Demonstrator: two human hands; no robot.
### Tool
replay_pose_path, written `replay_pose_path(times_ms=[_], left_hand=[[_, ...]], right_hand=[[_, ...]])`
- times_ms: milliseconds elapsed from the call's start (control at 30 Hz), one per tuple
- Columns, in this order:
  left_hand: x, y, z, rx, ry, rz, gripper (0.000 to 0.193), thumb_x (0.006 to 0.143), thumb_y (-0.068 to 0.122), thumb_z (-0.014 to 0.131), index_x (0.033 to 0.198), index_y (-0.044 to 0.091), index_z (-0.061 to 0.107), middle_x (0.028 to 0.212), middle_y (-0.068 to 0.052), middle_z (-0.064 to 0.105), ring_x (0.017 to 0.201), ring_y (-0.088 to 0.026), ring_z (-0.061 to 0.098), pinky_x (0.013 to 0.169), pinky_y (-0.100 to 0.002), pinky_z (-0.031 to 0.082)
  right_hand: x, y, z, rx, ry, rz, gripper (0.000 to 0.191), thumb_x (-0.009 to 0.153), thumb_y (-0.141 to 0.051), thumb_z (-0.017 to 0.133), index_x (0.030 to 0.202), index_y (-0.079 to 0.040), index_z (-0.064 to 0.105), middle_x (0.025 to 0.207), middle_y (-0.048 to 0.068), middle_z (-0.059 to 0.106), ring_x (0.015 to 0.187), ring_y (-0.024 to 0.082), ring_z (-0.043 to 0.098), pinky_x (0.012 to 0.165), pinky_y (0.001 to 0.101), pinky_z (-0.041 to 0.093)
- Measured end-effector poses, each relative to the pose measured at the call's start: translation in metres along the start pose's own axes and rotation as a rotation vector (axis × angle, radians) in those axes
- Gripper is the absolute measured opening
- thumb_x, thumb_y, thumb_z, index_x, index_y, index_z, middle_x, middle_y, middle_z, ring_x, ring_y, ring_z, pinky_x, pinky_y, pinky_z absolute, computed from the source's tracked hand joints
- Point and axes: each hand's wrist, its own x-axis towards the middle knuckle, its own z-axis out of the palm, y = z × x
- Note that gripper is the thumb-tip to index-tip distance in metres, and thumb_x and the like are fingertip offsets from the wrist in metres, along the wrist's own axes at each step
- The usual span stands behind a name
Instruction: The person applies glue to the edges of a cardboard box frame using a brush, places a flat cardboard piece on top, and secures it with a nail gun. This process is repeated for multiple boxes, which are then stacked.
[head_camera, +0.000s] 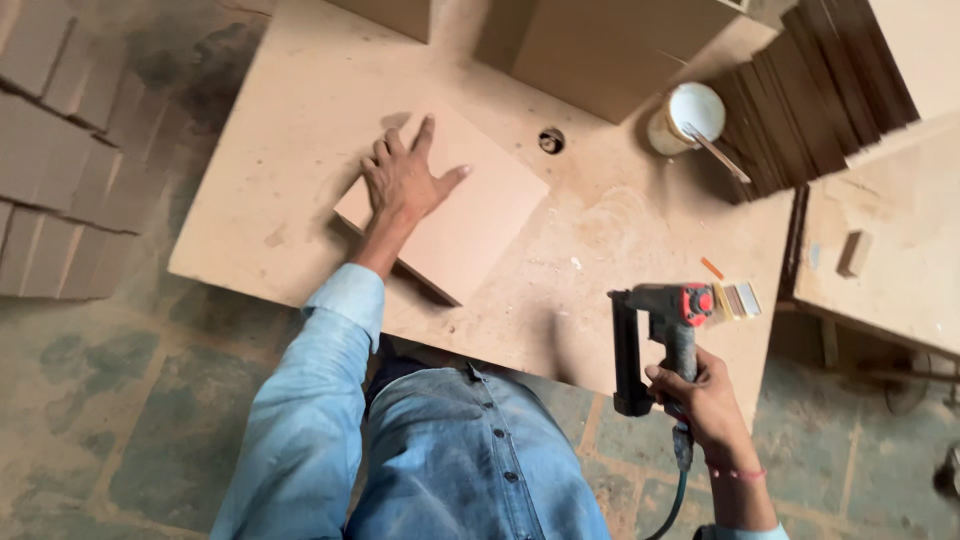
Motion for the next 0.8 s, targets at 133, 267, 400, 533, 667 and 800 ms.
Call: replay_pose_path(times_ms=[133,267,400,533,667,800], left_hand=[[-0.018,0.036,0.021,-0.002,-0.049,0.065,0.09,0.085,0.073,0.06,0.159,0.026,0.04,0.154,-0.025,0.036,0.139,-0.045,0.036,0.11,-0.063,0.028],[-0.065,0.072,0.047,0.013,-0.06,0.28,0.074,0.095,0.066,0.054,0.15,0.017,0.051,0.167,-0.016,0.025,0.153,-0.034,0.02,0.12,-0.069,0.01],[-0.114,0.105,0.075,-0.08,0.034,0.456,0.057,0.093,0.039,0.06,0.14,0.006,0.059,0.156,-0.013,0.048,0.149,-0.027,0.037,0.123,-0.054,0.022],[-0.124,0.109,0.083,-0.176,0.156,0.462,0.042,0.098,0.022,0.058,0.133,0.001,0.063,0.147,-0.016,0.057,0.143,-0.029,0.046,0.122,-0.051,0.029],[-0.121,0.109,0.078,-0.192,0.158,0.454,0.042,0.094,0.02,0.058,0.131,0.002,0.065,0.146,-0.015,0.058,0.143,-0.028,0.046,0.121,-0.052,0.029],[-0.122,0.11,0.077,-0.187,0.151,0.45,0.039,0.095,0.019,0.057,0.13,0.004,0.066,0.146,-0.013,0.058,0.143,-0.028,0.046,0.121,-0.053,0.029]], right_hand=[[0.008,-0.007,-0.012,0.002,-0.013,0.019,0.025,0.082,-0.004,0.077,0.102,0.005,0.065,0.068,0.006,0.065,0.055,0.013,0.06,0.047,0.0283,0.041],[0.028,-0.039,-0.018,-0.124,-0.104,-0.066,0.034,0.082,-0.005,0.077,0.115,-0.002,0.069,0.065,0.004,0.061,0.055,0.012,0.057,0.048,0.0273,0.042],[0.056,-0.078,-0.013,-0.201,-0.202,-0.119,0.042,0.083,-0.005,0.076,0.124,-0.006,0.067,0.067,0.0,0.057,0.057,0.01,0.056,0.049,0.0262,0.044],[0.082,-0.105,-0.003,-0.275,-0.285,-0.123,0.042,0.084,-0.006,0.074,0.125,-0.005,0.067,0.067,-0.001,0.055,0.057,0.01,0.052,0.048,0.0274,0.04],[0.104,-0.116,0.007,-0.346,-0.364,-0.202,0.04,0.083,-0.005,0.075,0.122,-0.003,0.067,0.069,-0.001,0.057,0.058,0.009,0.054,0.05,0.0266,0.043],[0.114,-0.115,0.007,-0.39,-0.385,-0.189,0.038,0.083,-0.005,0.073,0.121,-0.002,0.067,0.067,0.001,0.059,0.056,0.011,0.055,0.049,0.028,0.043]])
